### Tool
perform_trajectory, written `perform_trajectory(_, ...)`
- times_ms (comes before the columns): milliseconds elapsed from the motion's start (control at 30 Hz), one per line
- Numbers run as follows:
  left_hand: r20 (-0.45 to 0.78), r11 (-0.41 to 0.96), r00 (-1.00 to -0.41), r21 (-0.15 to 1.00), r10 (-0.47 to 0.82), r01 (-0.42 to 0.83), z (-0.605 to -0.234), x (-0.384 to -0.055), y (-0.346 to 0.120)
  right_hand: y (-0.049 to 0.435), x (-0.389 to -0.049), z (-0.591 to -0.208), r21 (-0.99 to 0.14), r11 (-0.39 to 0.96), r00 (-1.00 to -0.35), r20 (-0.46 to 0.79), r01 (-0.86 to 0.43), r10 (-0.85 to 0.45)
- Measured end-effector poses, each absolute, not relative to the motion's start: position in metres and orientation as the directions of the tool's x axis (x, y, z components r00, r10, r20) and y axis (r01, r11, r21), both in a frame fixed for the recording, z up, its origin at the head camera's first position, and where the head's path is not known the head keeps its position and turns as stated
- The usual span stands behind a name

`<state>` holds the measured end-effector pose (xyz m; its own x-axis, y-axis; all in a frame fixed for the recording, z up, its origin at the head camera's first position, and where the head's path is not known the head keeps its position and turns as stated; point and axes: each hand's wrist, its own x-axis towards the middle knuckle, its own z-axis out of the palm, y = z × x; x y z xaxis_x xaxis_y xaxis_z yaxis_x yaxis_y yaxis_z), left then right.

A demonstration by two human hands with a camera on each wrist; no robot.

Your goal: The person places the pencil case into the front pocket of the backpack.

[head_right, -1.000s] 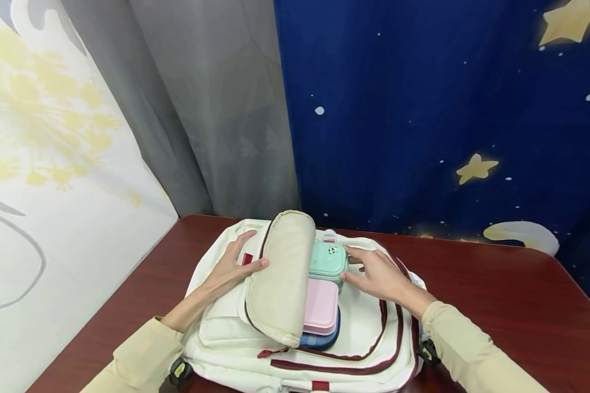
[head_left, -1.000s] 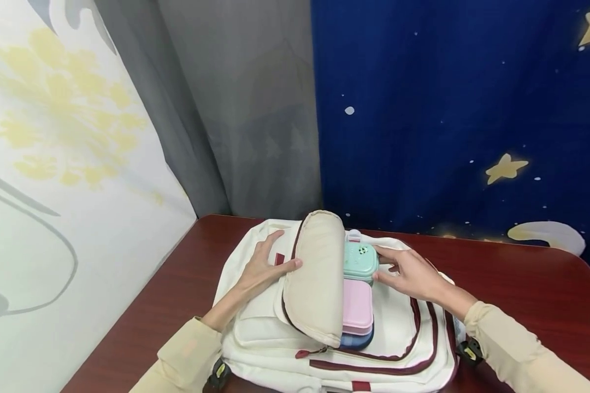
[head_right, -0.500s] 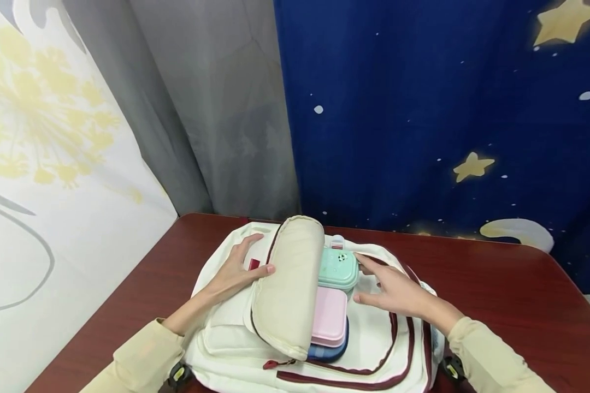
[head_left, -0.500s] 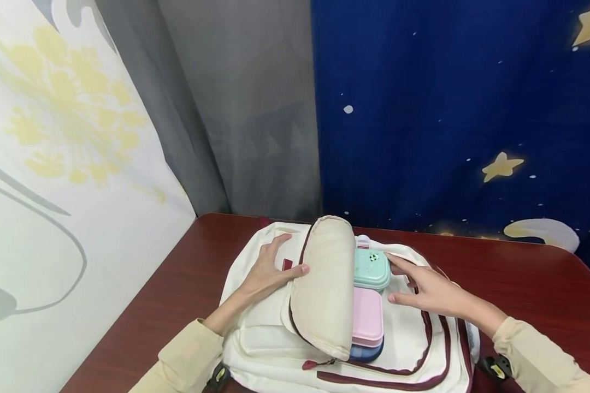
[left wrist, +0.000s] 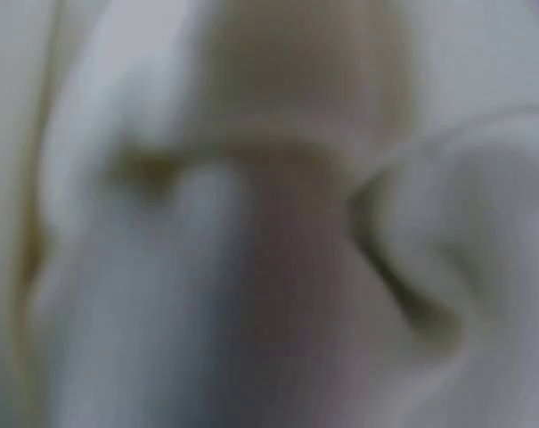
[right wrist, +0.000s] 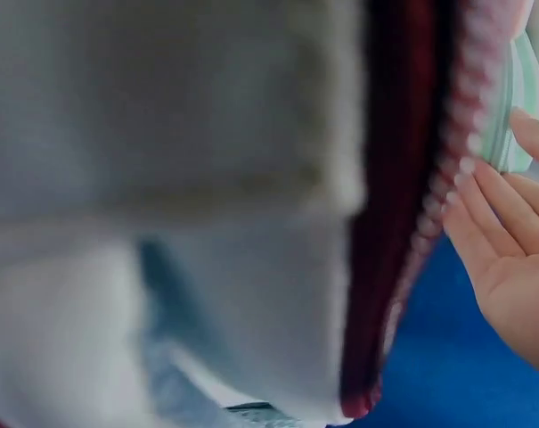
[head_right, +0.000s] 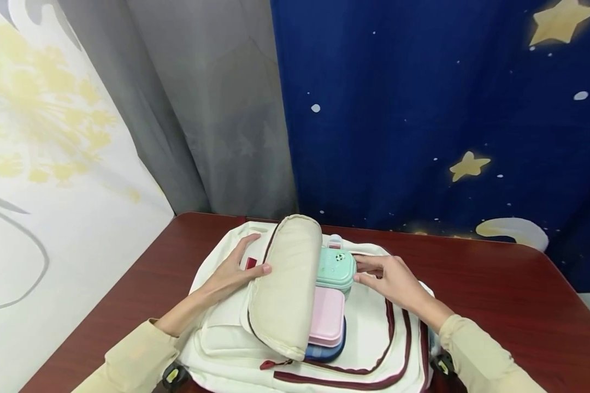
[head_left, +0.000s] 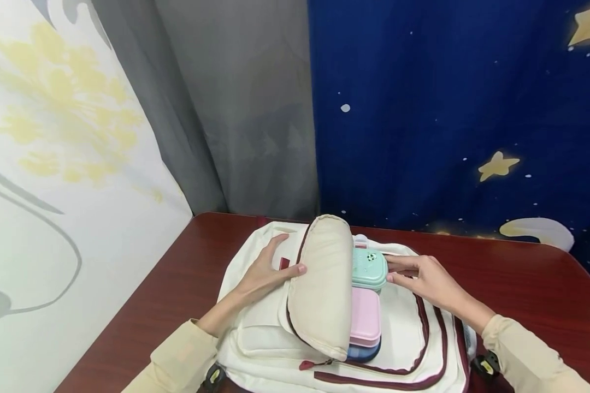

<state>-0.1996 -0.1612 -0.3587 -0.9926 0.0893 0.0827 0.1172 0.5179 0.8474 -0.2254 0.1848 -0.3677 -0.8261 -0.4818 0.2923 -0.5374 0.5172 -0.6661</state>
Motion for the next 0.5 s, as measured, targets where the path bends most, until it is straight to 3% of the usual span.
perform_trajectory(200, 0.047, 0.566, -0.997, 0.821, 0.061, 0.074, -0.356, -0.195, -0.162, 0.181, -0.228, -0.368, -0.72, 0.493, -0.847, 0.256, -0.489, -0.467)
perform_trajectory(500, 0.031, 0.58, -0.997, 0.812, 0.07, 0.066, -0.357, -0.198, -0.159, 0.179, -0.231, -0.361, -0.616, 0.528, -0.795, 0.304, -0.585, -0.526)
